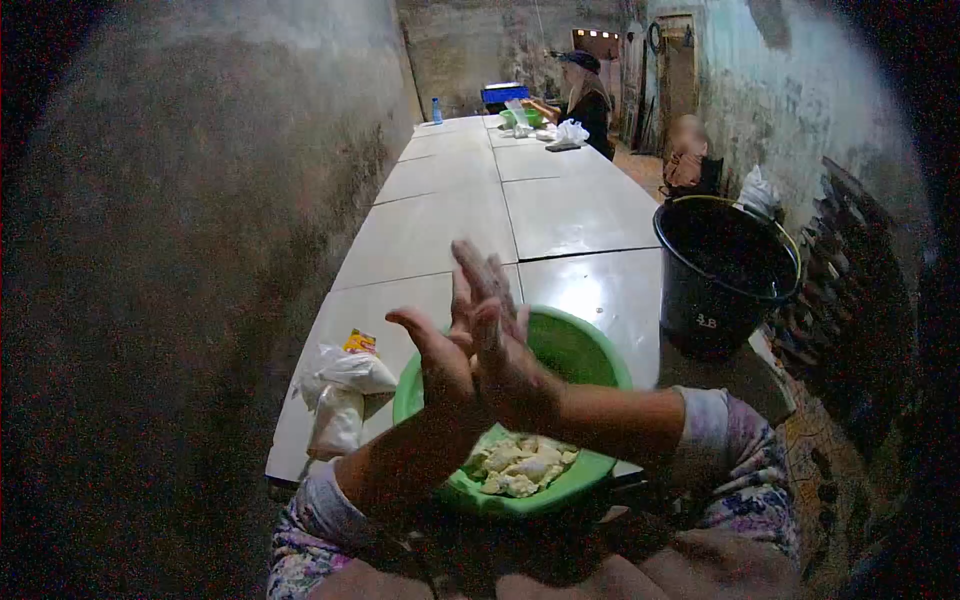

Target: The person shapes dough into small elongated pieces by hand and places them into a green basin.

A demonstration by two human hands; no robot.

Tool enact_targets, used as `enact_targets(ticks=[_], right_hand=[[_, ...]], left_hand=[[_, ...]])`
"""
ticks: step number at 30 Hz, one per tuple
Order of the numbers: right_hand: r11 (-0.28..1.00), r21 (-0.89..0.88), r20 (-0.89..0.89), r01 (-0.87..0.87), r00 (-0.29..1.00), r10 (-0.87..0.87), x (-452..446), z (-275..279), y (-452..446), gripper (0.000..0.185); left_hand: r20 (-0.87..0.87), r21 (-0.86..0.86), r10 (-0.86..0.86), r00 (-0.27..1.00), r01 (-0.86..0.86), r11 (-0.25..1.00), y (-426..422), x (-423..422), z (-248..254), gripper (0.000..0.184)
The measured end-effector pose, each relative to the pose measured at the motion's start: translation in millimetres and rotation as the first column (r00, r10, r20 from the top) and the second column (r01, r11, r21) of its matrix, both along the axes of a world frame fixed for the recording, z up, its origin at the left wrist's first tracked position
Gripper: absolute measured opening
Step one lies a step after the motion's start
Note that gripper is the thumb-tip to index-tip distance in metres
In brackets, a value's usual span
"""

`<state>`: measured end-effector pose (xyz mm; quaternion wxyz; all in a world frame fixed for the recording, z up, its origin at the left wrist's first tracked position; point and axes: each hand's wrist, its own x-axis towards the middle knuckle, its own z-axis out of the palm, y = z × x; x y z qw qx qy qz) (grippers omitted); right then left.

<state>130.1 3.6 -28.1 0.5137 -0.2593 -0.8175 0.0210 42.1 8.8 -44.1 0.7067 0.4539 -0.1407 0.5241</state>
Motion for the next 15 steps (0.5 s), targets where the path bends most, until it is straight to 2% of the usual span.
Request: enact_targets(ticks=[1,2,3,5,6,7,8,9,10,13,15], right_hand=[[0.958,0.280,-0.061,-0.063,0.995,0.083,5.3,-8.6,30.6,0.109],[0.973,0.205,-0.082,0.102,0.993,-0.086,11.5,-0.9,37.7,0.120],[0.953,0.301,-0.023,0.040,0.999,-0.035,23.7,7.7,41.8,0.109],[0.951,-0.056,0.022,0.304,0.953,-0.303,4.1,0.7,24.9,0.084],[0.925,0.113,0.165,0.362,0.911,-0.377,4.8,17.0,12.9,0.081],[0.877,0.285,0.287,0.386,0.839,-0.463,6.9,31.5,5.2,0.078],[0.863,0.287,0.245,0.417,0.839,-0.487,11.2,35.7,13.1,0.076],[0.849,0.290,0.162,0.442,0.852,-0.498,17.8,39.2,25.9,0.076],[0.835,0.300,0.164,0.461,0.837,-0.522,23.3,39.9,32.4,0.072],[0.781,0.383,0.162,0.493,0.797,-0.582,33.7,60.8,25.9,0.067],[0.837,0.268,0.140,0.478,0.840,-0.525,46.8,79.7,11.3,0.063]], left_hand=[[-0.435,0.121,0.477,0.764,-0.475,0.871,-16.1,3.8,12.3,0.111],[-0.238,-0.402,0.222,0.945,-0.304,0.864,-27.0,13.6,20.3,0.112],[-0.237,-0.398,0.224,0.945,-0.305,0.865,-26.2,12.9,21.9,0.112],[-0.176,-0.481,0.049,0.983,-0.129,0.867,-22.2,8.8,23.6,0.111],[0.260,-0.112,-0.473,0.842,0.513,0.851,-5.4,4.5,10.5,0.108],[0.262,-0.116,-0.472,0.842,0.513,0.851,-0.7,-0.6,-5.7,0.108],[0.144,-0.396,-0.308,0.940,0.340,0.853,-2.5,-2.6,-6.3,0.105],[-0.026,-0.620,-0.166,0.986,0.115,0.776,-4.1,-3.6,-5.7,0.102],[-0.030,-0.614,-0.168,0.985,0.114,0.781,-4.9,-1.7,-2.5,0.102],[-0.142,-0.750,-0.006,0.990,-0.104,0.653,-7.8,7.6,8.0,0.091],[-0.170,-0.758,0.013,0.985,-0.139,0.638,-4.8,8.6,11.3,0.092]])
